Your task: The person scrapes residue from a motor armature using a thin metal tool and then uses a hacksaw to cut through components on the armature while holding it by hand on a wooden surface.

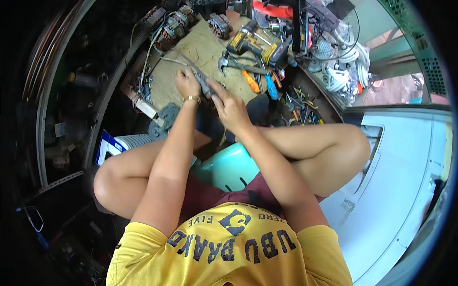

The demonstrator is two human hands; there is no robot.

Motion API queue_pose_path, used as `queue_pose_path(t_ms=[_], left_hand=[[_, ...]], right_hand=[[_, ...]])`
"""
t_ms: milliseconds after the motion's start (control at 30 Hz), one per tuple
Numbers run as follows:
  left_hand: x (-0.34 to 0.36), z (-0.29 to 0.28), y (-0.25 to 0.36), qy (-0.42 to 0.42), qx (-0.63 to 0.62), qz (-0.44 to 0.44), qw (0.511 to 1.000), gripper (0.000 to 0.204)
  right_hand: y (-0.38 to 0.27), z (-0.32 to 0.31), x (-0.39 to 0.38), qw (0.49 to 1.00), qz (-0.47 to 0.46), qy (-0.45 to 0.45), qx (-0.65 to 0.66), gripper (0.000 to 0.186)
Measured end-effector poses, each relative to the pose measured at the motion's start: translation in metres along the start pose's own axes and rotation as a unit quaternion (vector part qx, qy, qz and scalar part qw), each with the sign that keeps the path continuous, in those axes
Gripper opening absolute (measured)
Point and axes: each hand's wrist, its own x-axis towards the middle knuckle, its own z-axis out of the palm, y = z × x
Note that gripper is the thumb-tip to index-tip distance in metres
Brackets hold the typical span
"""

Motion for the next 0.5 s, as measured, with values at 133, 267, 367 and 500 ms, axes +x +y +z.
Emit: queue_pose_path(t_ms=[133,267,367,500], left_hand=[[0.001,-0.001,0.008,0.007,-0.017,0.034,0.999,0.031],[0.0,-0.006,0.004,-0.003,0.01,0.015,1.0,0.031],[-0.003,-0.007,0.004,0.016,-0.003,0.043,0.999,0.027],[-0.003,-0.006,0.006,0.025,0.003,0.052,0.998,0.023]], right_hand=[[-0.004,-0.01,-0.002,0.994,0.094,-0.033,0.047,0.042],[-0.012,-0.009,-0.003,0.983,0.148,-0.072,0.08,0.043],[-0.018,-0.01,0.003,0.974,0.173,-0.072,0.127,0.044],[-0.027,-0.012,0.011,0.989,0.118,-0.064,0.068,0.044]])
